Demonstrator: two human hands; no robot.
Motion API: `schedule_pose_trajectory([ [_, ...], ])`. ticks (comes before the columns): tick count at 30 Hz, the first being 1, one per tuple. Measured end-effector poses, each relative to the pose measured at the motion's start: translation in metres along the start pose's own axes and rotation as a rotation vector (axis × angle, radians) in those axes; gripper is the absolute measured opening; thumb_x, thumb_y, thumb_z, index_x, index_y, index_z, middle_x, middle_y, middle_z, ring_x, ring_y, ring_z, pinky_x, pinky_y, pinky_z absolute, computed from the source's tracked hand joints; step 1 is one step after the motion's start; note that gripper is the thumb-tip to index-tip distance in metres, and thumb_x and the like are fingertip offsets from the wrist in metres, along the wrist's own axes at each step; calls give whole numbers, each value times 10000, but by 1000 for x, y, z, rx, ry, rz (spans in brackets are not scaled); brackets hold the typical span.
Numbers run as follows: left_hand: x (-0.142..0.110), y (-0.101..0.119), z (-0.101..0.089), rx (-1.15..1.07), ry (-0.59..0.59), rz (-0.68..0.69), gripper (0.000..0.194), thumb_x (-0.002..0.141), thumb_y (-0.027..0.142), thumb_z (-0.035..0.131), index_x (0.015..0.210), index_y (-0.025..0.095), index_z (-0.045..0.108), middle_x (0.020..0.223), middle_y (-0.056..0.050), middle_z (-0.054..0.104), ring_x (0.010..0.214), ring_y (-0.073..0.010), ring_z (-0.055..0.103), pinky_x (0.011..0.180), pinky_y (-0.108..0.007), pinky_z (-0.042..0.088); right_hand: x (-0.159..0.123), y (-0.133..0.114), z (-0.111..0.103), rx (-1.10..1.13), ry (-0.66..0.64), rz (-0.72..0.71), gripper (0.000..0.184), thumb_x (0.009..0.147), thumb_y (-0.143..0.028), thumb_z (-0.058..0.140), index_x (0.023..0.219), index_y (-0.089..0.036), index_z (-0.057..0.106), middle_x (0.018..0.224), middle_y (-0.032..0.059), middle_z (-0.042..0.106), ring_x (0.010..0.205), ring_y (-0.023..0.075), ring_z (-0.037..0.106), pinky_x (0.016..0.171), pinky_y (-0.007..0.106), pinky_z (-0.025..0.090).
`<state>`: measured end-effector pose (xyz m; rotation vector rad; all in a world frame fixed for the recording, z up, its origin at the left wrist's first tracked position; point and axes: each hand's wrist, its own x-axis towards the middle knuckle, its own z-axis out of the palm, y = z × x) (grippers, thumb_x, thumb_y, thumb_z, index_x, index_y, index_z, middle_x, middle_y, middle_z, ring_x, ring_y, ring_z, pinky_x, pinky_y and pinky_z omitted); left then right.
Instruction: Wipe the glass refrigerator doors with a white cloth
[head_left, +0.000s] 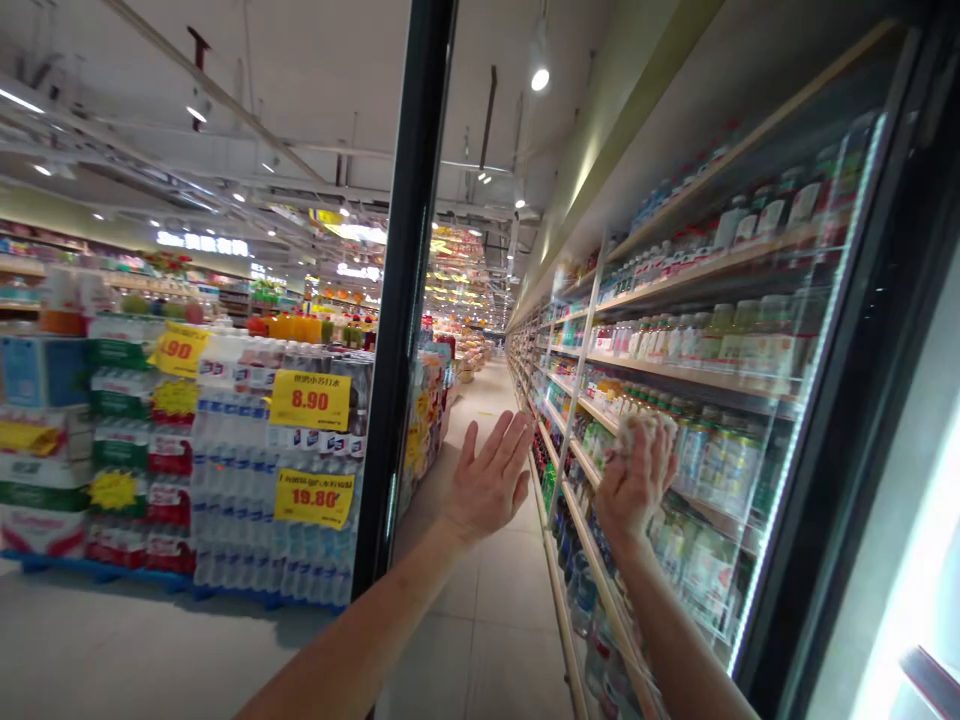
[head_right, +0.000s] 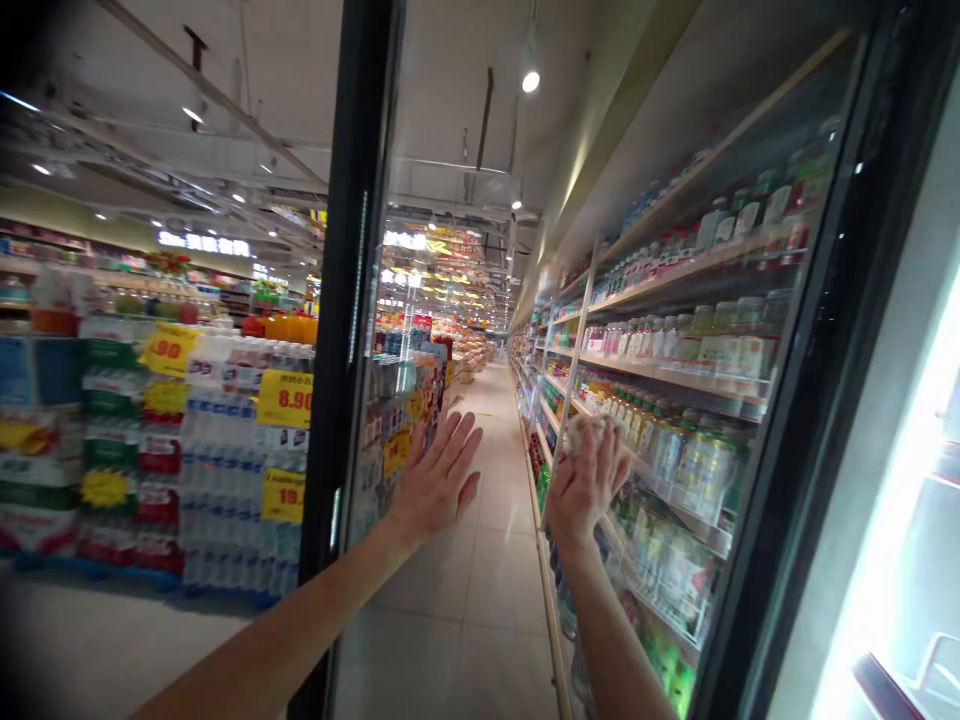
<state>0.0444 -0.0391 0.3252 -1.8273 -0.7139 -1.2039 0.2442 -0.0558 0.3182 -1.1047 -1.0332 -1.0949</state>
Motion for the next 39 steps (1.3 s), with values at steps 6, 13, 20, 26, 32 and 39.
schedule_pose_trajectory([
  [6,-2,-3,3,35,3,14,490,854,310,398,1316,150,360,1407,-63,317,1351,-188,144,1112,-456,49,-11,-10,-3,50,-150,-329,436,800,-176,430,1228,-242,481,1351,103,426,1285,261,338,1051,509,208],
  [13,-4,-9,10,36,37,29,457,864,270,381,1304,148,371,1405,-59,325,1352,-181,138,1109,-460,75,-5,14,-2,-14,-19,20,506,797,-180,395,1303,-187,400,1397,153,345,1298,292,304,1022,554,225],
  [20,-4,-10,16,1,-2,5,474,867,271,376,1327,164,338,1383,-75,363,1340,-184,186,1107,-454,51,-45,13,-5,-27,-166,-245,456,812,-169,419,1258,-261,443,1386,103,374,1303,266,303,1036,556,203],
  [26,-4,-11,22,-29,12,2,492,861,250,389,1339,161,315,1382,-80,364,1343,-187,167,1106,-454,30,-41,43,-17,-102,-31,112,518,823,-184,379,1339,-178,336,1398,188,323,1312,308,268,989,600,246],
  [32,-4,-14,25,-80,-16,-43,524,854,248,402,1359,188,277,1392,-85,346,1337,-187,192,1102,-456,50,-99,5,-17,31,-381,-390,436,808,-136,459,1206,-312,485,1389,62,381,1327,244,251,1050,541,194],
  [39,-57,36,39,-167,-102,0,526,838,282,462,1343,242,318,1369,-76,381,1321,-205,237,1100,-460,32,-67,67,-28,-141,-93,166,523,843,-185,333,1363,-190,277,1422,189,268,1330,281,231,997,591,235],
])
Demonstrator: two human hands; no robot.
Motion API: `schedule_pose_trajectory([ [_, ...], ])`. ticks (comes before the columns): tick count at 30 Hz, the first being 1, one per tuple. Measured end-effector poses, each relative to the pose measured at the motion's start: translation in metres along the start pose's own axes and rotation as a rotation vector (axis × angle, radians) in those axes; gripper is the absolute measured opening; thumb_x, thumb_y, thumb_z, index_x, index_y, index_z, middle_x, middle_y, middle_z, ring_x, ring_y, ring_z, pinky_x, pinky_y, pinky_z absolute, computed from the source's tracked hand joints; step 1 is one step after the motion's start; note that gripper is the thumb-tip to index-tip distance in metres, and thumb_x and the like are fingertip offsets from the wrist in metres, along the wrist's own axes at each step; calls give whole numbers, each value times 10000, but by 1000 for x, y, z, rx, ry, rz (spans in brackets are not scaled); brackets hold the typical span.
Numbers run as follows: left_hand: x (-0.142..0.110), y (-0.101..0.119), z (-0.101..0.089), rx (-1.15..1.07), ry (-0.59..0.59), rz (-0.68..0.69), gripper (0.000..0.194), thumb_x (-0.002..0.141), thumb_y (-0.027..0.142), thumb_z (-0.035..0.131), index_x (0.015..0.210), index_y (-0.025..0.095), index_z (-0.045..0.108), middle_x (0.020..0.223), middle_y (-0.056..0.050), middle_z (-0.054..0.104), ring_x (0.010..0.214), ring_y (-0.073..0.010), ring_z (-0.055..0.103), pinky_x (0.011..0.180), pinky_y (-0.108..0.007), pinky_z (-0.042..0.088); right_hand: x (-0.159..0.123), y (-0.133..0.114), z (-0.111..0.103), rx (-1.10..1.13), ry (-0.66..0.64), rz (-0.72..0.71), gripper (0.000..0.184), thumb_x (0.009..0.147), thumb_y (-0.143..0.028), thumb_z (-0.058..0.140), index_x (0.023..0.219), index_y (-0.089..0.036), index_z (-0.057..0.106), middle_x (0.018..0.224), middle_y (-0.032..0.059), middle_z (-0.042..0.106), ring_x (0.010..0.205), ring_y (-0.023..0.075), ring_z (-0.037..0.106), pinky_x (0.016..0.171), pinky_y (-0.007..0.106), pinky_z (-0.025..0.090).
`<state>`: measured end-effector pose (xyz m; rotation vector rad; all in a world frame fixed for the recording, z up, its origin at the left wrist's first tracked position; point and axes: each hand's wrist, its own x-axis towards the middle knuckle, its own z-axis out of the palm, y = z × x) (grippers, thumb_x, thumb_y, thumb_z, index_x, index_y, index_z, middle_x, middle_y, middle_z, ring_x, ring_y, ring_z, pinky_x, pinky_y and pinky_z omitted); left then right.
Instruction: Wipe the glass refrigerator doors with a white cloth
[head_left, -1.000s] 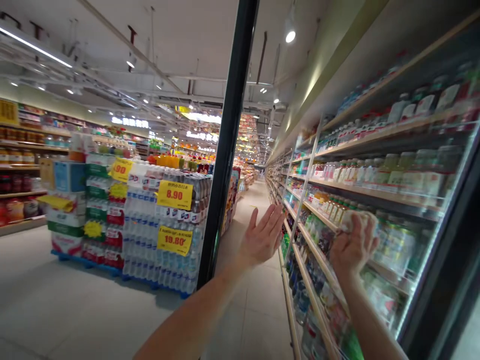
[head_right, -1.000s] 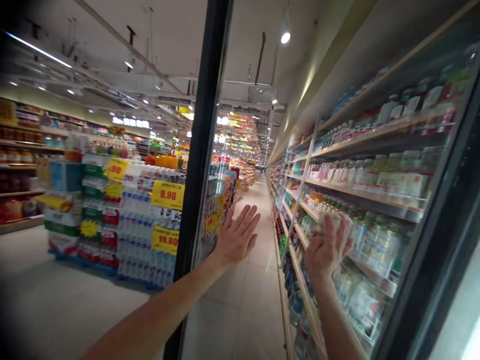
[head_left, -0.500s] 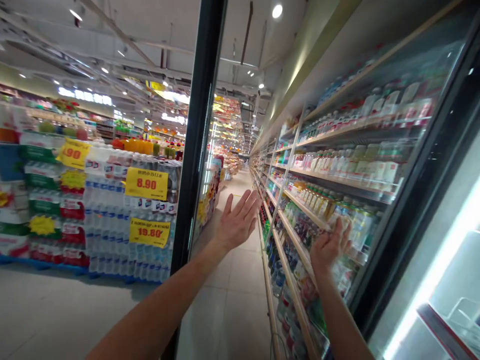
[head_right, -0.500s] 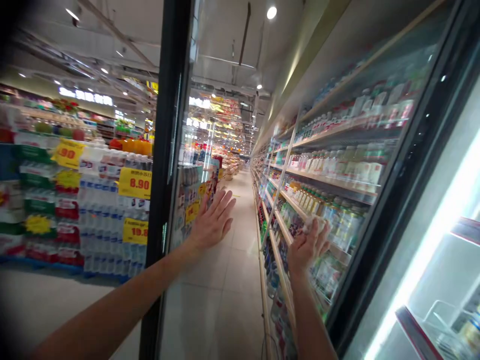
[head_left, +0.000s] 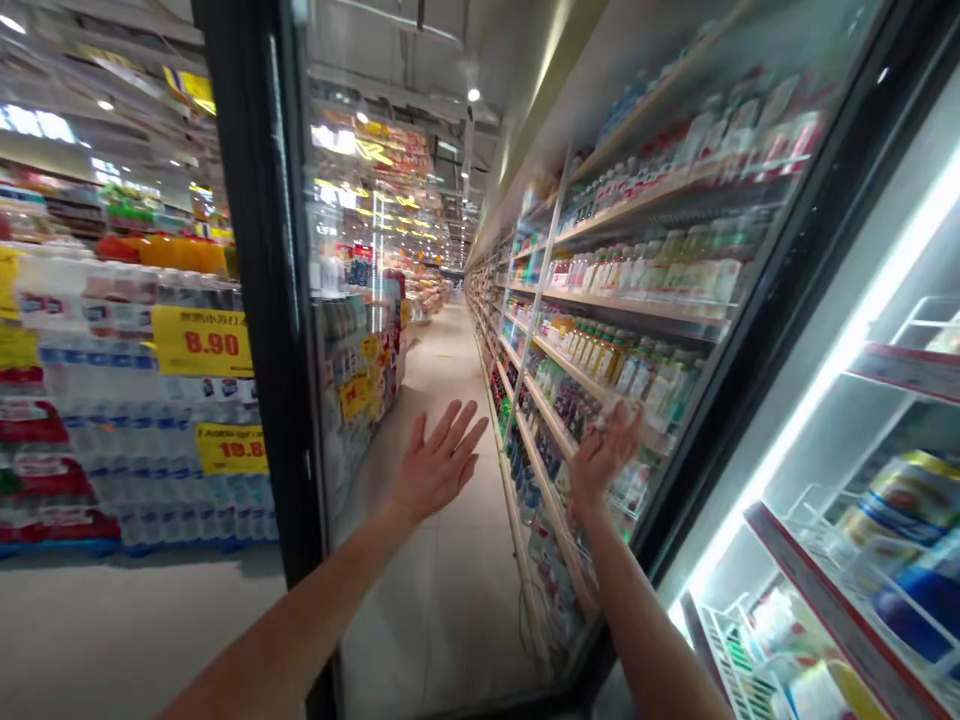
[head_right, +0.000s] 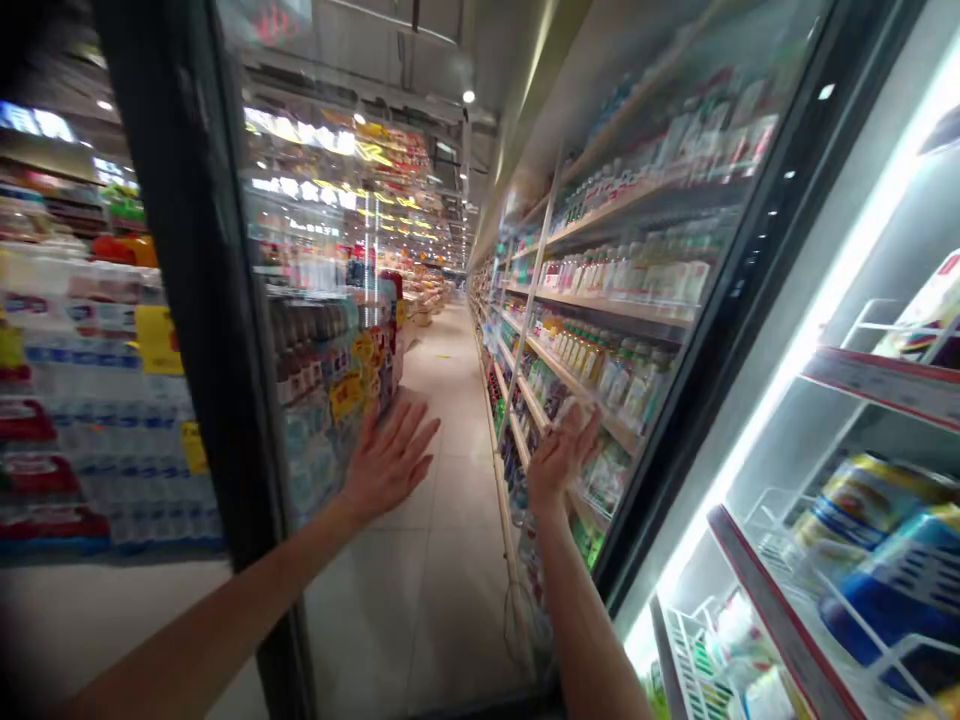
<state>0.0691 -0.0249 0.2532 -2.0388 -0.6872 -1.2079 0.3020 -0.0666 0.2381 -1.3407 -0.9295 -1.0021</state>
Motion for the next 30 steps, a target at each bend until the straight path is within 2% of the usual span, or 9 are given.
schedule_pose_trajectory([
  [5,-12,11,9,32,27,-16,579,824,298,497,1358,271,276,1340,-60,425,1300,-196,286,1106,-437,16,-40,-38,-4,62,-294,-456,447,822,-165,435,1247,-300,442,1412,83,320,1341,260,204,1040,526,214],
  [7,-10,10,7,45,36,-11,588,822,301,501,1361,272,267,1346,-53,416,1305,-193,275,1107,-432,22,-44,-32,-7,56,-333,-564,424,808,-161,469,1194,-337,482,1384,44,369,1331,233,234,1055,515,183],
  [9,-9,10,6,45,28,-7,591,827,298,492,1366,272,252,1359,-46,396,1313,-188,255,1107,-427,13,-29,-2,-10,17,-259,-494,413,812,-163,448,1197,-309,484,1385,64,365,1327,227,247,1052,520,175],
  [14,-11,11,7,14,-4,-2,582,837,294,465,1372,266,237,1399,-42,329,1324,-197,226,1105,-430,-19,32,78,-11,-112,-13,137,509,847,-218,313,1346,-119,305,1388,222,309,1312,302,259,985,601,218],
  [16,-12,11,8,-4,-1,-6,576,834,290,470,1367,263,254,1399,-49,331,1322,-206,230,1103,-438,-13,32,68,-8,-103,1,126,513,849,-221,304,1349,-110,299,1379,222,324,1318,305,244,983,602,226],
  [21,-12,9,10,18,17,2,579,820,293,489,1358,251,280,1392,-65,345,1327,-214,217,1096,-459,6,-31,-13,-3,63,-215,-374,437,834,-193,384,1261,-267,436,1444,81,247,1345,272,187,1036,535,219],
  [24,-12,8,10,31,30,4,584,813,293,500,1355,245,287,1380,-63,369,1335,-199,197,1100,-449,14,-45,-7,-9,98,-294,-511,427,818,-189,444,1221,-329,465,1440,35,273,1334,254,229,1058,530,176],
  [28,-11,9,9,19,33,-7,578,820,285,484,1359,264,274,1372,-49,384,1336,-185,204,1103,-440,15,-18,44,-14,-29,-81,-68,487,851,-210,374,1336,-222,330,1417,145,302,1329,265,238,1032,565,202],
  [30,-11,10,8,4,21,-18,579,825,282,479,1362,274,262,1374,-45,382,1330,-189,224,1102,-442,15,-13,45,-13,-37,-7,89,504,861,-229,353,1359,-184,287,1402,180,316,1329,275,233,1018,576,222],
])
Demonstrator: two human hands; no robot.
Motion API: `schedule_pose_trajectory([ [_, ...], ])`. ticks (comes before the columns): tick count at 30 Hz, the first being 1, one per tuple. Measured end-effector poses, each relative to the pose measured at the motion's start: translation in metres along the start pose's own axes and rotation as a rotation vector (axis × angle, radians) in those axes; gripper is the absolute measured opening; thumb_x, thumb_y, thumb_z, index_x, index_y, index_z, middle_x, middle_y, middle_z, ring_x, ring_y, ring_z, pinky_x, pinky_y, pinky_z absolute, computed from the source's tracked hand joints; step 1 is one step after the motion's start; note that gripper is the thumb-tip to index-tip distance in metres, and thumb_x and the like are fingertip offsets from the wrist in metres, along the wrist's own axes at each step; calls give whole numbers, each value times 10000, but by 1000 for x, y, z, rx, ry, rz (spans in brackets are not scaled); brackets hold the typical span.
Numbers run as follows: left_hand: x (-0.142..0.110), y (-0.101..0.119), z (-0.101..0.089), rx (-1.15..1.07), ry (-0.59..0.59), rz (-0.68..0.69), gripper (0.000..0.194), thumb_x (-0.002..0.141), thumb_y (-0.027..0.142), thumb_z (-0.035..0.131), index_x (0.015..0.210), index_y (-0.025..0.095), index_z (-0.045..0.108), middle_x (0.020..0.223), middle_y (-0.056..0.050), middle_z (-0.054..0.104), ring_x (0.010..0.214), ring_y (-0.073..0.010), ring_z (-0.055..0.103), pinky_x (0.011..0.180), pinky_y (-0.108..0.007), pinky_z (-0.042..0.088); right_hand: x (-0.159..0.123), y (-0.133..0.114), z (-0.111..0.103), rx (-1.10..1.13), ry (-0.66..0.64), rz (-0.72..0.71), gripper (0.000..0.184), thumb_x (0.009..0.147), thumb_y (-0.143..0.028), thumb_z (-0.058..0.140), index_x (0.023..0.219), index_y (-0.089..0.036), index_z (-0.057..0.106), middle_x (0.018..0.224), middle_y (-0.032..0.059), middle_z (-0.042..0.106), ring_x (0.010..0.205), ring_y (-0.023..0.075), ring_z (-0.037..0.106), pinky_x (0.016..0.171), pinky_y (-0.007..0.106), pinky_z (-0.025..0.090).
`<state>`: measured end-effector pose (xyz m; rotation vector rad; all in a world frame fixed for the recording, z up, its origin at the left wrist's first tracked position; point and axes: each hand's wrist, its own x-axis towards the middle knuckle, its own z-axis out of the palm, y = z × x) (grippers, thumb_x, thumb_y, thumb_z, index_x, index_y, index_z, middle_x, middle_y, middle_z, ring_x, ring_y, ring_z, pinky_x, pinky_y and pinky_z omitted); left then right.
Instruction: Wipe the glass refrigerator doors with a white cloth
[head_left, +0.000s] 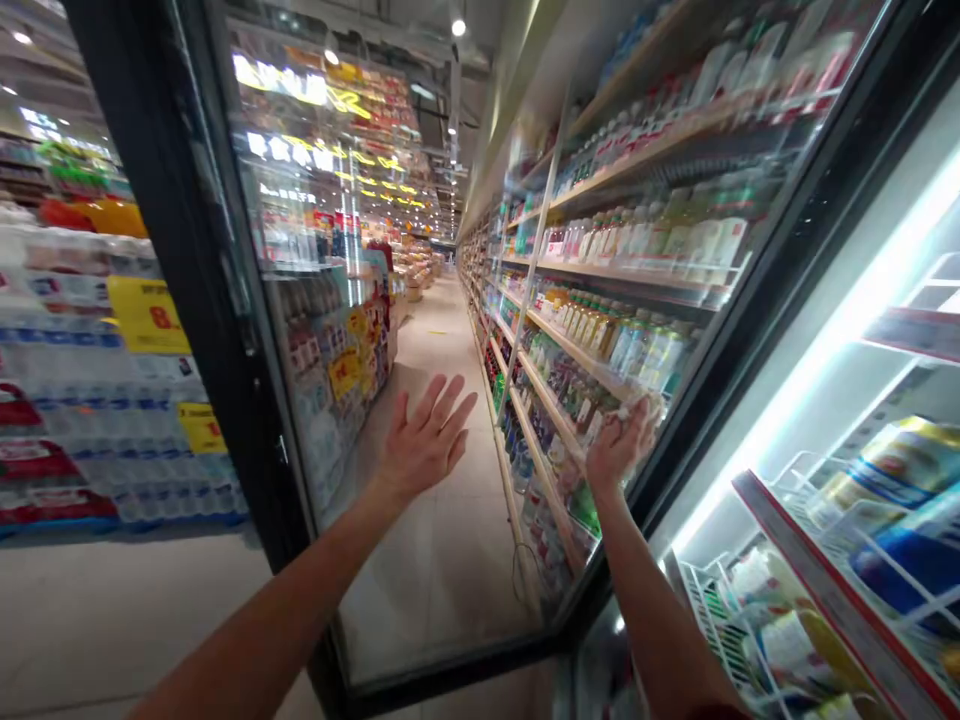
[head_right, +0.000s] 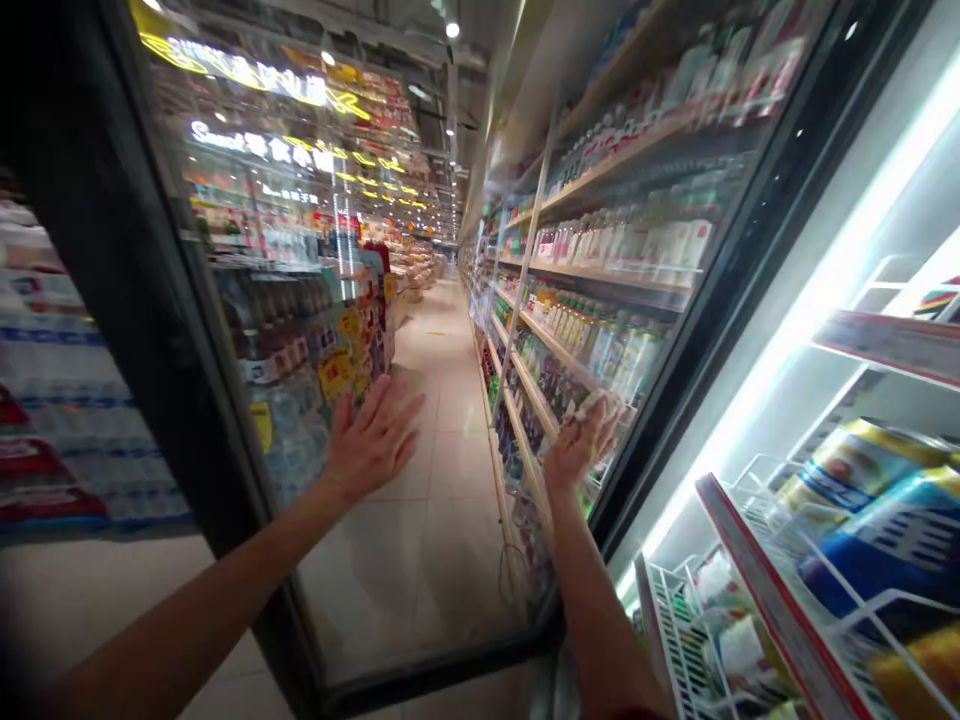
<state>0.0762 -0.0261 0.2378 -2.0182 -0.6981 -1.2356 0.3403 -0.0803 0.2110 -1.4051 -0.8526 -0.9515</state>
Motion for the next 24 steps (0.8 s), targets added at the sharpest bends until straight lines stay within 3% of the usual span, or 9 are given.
schedule_pose_trajectory([
  [2,0,0,0,-6,10,-3,588,822,279,488,1363,275,258,1368,-46,392,1324,-191,239,1100,-444,24,-16,-22,0,44,-67,-86,493,857,-212,370,1347,-210,317,1413,161,304,1338,277,208,1022,569,222],
  [5,1,-1,0,-6,25,1,593,811,287,510,1357,264,278,1357,-58,406,1320,-196,248,1100,-448,38,-59,-62,-1,121,-332,-453,477,821,-165,461,1274,-310,420,1429,77,301,1344,260,198,1055,527,193],
  [7,0,-3,0,-8,22,-3,589,807,295,517,1351,260,295,1353,-61,409,1319,-199,249,1101,-446,44,-73,-66,-3,131,-402,-615,472,803,-154,500,1226,-359,458,1408,32,343,1336,238,228,1069,519,160],
  [10,0,-4,0,-3,19,3,581,805,290,518,1345,259,308,1347,-55,417,1322,-189,240,1103,-440,39,-57,-30,-5,51,-297,-514,475,821,-168,469,1264,-330,414,1418,65,324,1329,242,244,1055,550,160],
  [13,0,-4,0,2,24,12,578,804,283,514,1344,252,310,1349,-55,413,1327,-182,228,1102,-445,45,-26,8,-4,-39,-65,-78,493,859,-211,365,1347,-233,301,1420,156,290,1328,262,237,1018,586,212],
  [15,1,-3,0,5,30,11,573,805,283,514,1341,249,315,1349,-54,414,1328,-181,227,1101,-451,58,-24,8,-3,-29,-34,40,498,862,-216,339,1357,-199,285,1410,174,299,1335,275,209,1002,605,226],
  [21,1,-3,1,11,21,9,557,809,285,509,1334,254,327,1357,-48,404,1333,-182,211,1100,-452,58,-80,-43,-6,88,-377,-506,458,797,-115,472,1219,-294,472,1438,76,274,1348,269,179,1049,552,183],
  [23,1,-4,0,7,20,13,555,811,282,503,1335,253,324,1358,-46,404,1336,-176,203,1101,-448,51,-74,-31,-8,71,-359,-528,424,797,-138,491,1188,-303,494,1428,69,296,1334,262,226,1049,561,162],
  [24,0,-5,0,6,21,13,553,811,281,501,1335,253,326,1357,-46,404,1335,-176,205,1102,-446,50,-63,-20,-8,49,-315,-459,419,810,-159,475,1207,-294,478,1425,82,301,1328,261,241,1045,571,158],
])
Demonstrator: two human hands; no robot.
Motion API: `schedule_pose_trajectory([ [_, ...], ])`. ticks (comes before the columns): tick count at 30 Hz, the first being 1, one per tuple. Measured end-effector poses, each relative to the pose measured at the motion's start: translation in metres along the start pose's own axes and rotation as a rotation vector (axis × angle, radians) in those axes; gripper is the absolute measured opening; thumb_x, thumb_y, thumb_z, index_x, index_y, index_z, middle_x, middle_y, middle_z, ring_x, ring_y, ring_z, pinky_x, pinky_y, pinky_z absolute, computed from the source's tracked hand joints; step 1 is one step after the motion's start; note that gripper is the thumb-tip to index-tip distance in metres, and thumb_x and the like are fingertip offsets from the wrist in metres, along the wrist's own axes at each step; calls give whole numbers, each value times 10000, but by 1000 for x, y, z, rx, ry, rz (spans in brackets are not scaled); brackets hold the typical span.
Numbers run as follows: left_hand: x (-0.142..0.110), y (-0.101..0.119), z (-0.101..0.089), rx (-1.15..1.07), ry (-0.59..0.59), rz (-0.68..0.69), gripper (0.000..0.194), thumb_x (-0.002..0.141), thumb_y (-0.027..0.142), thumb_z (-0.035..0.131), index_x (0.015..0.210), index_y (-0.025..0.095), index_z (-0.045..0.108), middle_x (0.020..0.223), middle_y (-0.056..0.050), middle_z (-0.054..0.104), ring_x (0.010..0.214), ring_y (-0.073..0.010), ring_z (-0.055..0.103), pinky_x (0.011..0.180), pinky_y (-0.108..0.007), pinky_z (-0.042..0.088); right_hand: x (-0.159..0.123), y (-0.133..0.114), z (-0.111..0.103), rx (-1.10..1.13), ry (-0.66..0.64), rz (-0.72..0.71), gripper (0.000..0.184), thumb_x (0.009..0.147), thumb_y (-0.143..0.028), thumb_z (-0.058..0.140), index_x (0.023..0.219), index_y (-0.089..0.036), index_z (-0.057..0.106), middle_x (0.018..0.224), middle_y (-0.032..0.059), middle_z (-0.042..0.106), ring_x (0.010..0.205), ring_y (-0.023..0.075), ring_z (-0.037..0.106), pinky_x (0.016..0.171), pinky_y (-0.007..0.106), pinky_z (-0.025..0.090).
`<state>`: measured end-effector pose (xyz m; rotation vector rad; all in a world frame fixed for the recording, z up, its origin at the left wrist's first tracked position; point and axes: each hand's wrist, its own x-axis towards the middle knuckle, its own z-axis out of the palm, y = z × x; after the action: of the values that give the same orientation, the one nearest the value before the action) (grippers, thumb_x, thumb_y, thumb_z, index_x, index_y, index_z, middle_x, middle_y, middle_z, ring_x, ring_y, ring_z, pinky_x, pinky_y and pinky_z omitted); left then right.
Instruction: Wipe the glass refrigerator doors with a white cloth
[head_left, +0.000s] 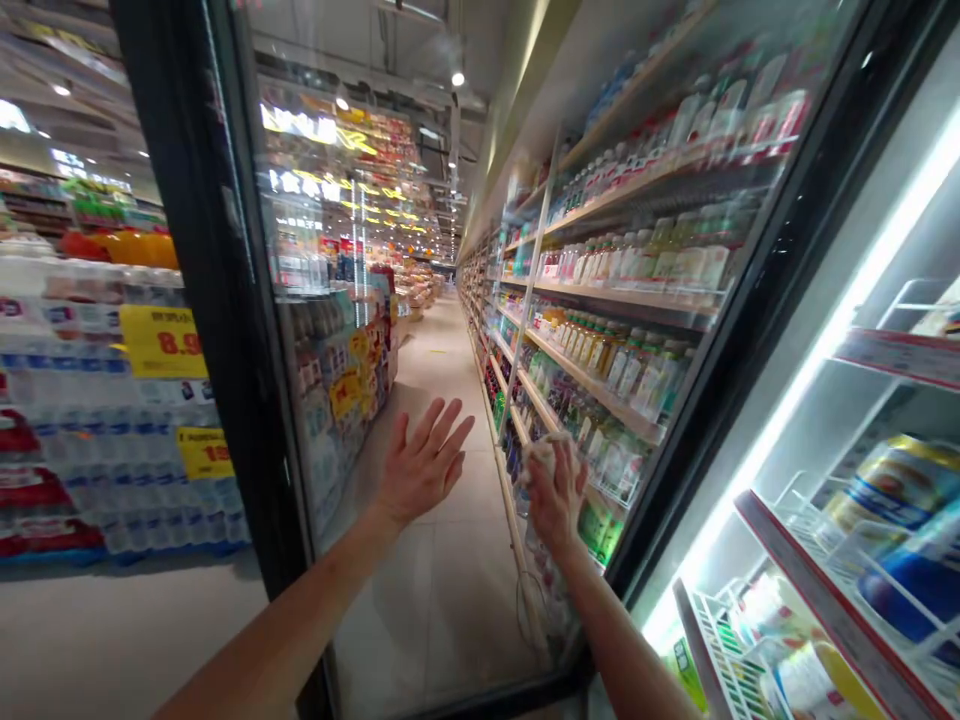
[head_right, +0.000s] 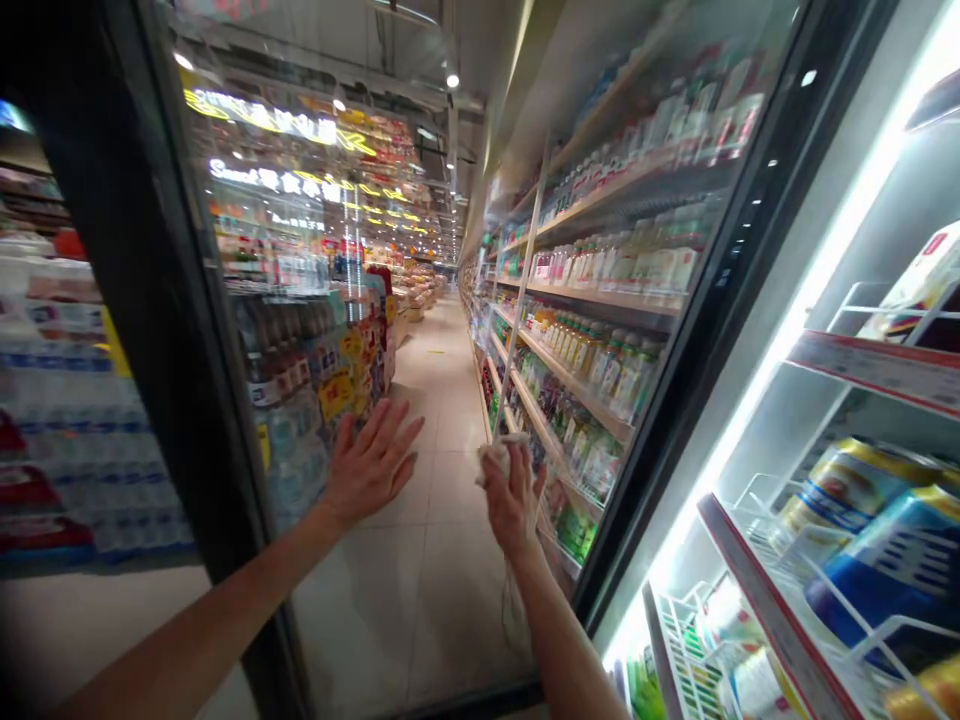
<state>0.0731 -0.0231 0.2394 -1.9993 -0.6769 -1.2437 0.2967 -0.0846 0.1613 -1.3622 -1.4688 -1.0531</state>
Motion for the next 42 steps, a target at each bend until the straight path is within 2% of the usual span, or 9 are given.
schedule_pose_trajectory([
  [5,0,1,0,-6,-5,-3,556,809,278,501,1337,256,328,1345,-55,422,1323,-187,241,1102,-441,54,38,54,-11,-49,315,536,495,858,-216,342,1350,-172,298,1395,192,317,1328,274,231,1013,593,213],
  [11,0,1,1,-12,-12,-14,559,810,288,509,1338,264,325,1349,-57,418,1316,-197,260,1100,-447,66,24,-33,1,67,0,-36,427,812,-148,451,1219,-276,476,1428,87,290,1341,269,197,1052,538,177],
  [13,0,0,0,-14,-15,-12,552,812,295,509,1334,264,332,1349,-53,418,1319,-194,254,1102,-443,60,16,-38,2,69,-48,-171,405,790,-138,494,1158,-306,520,1416,50,318,1333,250,227,1065,520,152],
  [15,0,-1,-1,-20,-15,-12,542,812,294,508,1328,263,345,1342,-52,428,1319,-189,253,1104,-435,56,17,-19,-1,31,-10,-155,396,792,-146,492,1154,-305,515,1409,51,331,1332,240,231,1063,528,145],
  [21,1,0,-3,-30,6,-7,549,809,281,500,1334,261,337,1327,-62,447,1299,-198,297,1104,-430,69,73,36,-6,-25,314,385,483,840,-206,356,1323,-196,342,1416,170,289,1332,272,219,1013,591,200],
  [26,1,-1,-2,-22,6,-10,528,810,283,506,1318,262,366,1324,-52,450,1302,-197,294,1104,-435,73,88,-15,-3,49,175,-22,454,810,-143,422,1245,-271,451,1431,83,295,1335,262,224,1049,544,175],
  [29,1,-2,-3,-29,3,-6,524,808,284,515,1312,259,374,1332,-45,440,1309,-190,278,1106,-432,74,100,-10,-10,14,105,-157,417,804,-142,447,1188,-299,500,1409,54,343,1317,243,276,1057,540,155],
  [35,1,-1,-4,-9,9,6,519,811,284,504,1313,252,377,1333,-45,438,1318,-187,256,1111,-428,61,151,35,-24,5,420,451,491,826,-193,369,1316,-169,369,1386,182,348,1321,284,253,1014,580,216],
  [42,1,-2,-8,10,4,21,506,814,286,493,1307,251,386,1344,-34,424,1317,-184,261,1113,-418,51,123,-32,-10,36,119,-229,389,805,-157,444,1164,-285,523,1406,61,347,1316,247,277,1057,529,170],
])
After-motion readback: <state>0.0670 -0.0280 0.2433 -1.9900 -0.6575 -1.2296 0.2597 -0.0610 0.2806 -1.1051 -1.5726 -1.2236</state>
